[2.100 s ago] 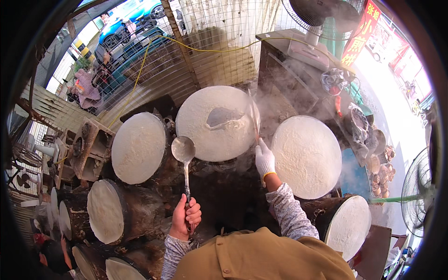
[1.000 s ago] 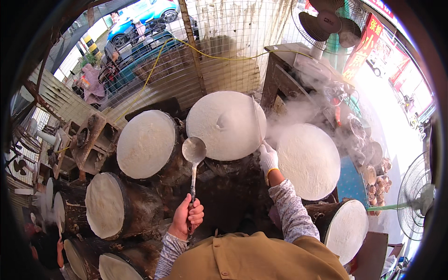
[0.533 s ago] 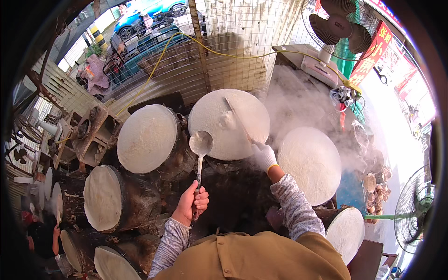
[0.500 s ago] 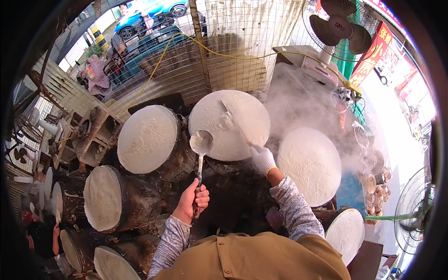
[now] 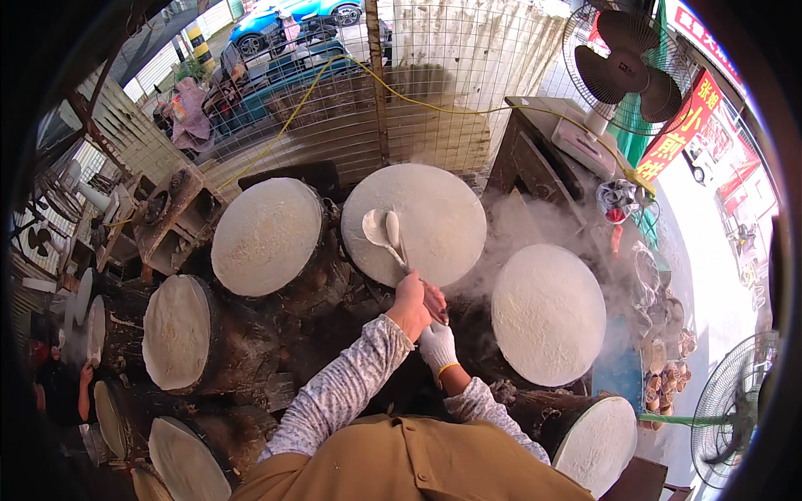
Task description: The person ladles batter onto multiple hot circular griddles, spreads it into thin crepes, and flips them with a spatula. Finished crepes are stacked on a nearby surface. The process is repeated continuously across several griddles.
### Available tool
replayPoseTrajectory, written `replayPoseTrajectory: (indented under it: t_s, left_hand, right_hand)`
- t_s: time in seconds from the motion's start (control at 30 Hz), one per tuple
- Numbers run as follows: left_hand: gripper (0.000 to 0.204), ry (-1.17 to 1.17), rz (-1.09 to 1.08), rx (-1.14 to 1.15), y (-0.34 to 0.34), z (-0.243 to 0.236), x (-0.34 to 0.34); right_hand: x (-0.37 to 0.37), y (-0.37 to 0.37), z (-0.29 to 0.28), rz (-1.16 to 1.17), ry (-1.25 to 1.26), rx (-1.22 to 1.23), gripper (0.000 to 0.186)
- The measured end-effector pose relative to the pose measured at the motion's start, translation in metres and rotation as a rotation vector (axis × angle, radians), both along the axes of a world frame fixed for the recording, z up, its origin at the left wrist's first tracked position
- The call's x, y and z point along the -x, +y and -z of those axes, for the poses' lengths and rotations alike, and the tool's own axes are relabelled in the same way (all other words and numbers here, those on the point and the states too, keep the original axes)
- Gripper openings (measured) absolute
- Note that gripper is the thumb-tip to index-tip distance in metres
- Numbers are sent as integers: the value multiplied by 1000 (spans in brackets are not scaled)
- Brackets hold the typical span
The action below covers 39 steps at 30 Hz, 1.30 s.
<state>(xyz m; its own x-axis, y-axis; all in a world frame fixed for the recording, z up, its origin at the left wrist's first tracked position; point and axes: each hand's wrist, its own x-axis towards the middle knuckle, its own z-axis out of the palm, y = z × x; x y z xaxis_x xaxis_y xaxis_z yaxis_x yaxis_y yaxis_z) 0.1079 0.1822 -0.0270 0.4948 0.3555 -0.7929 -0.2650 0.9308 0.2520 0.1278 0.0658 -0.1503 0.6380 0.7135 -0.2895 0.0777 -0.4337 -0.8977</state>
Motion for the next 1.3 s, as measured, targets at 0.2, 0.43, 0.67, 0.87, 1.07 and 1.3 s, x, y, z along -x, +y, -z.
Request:
replayPoseTrajectory:
  t_s: [0.2, 0.43, 0.67, 0.87, 1.07, 1.3]
  left_hand:
    - [40, -874, -284, 525, 32, -32, 44]
    - [35, -1203, -243, 9, -18, -120, 194]
    - [35, -1119, -678, -546, -112, -161, 362]
    - [30, -858, -1094, -915, -233, -162, 524]
    - [25, -626, -1627, -924, -374, -72, 676]
    - [44, 155, -2054, -193, -504, 156, 749]
  right_hand:
    - [-55, -10, -94, 33, 834, -234, 46]
    - [-97, -13, -81, -388, -796, 212, 48]
    - [-88, 14, -66, -280, -557, 44, 45]
    - [-34, -17, -76, -265, -264, -109, 42]
    - [31, -52, -41, -170, -384, -175, 41]
    - [225, -106, -58, -494, 494, 60, 51]
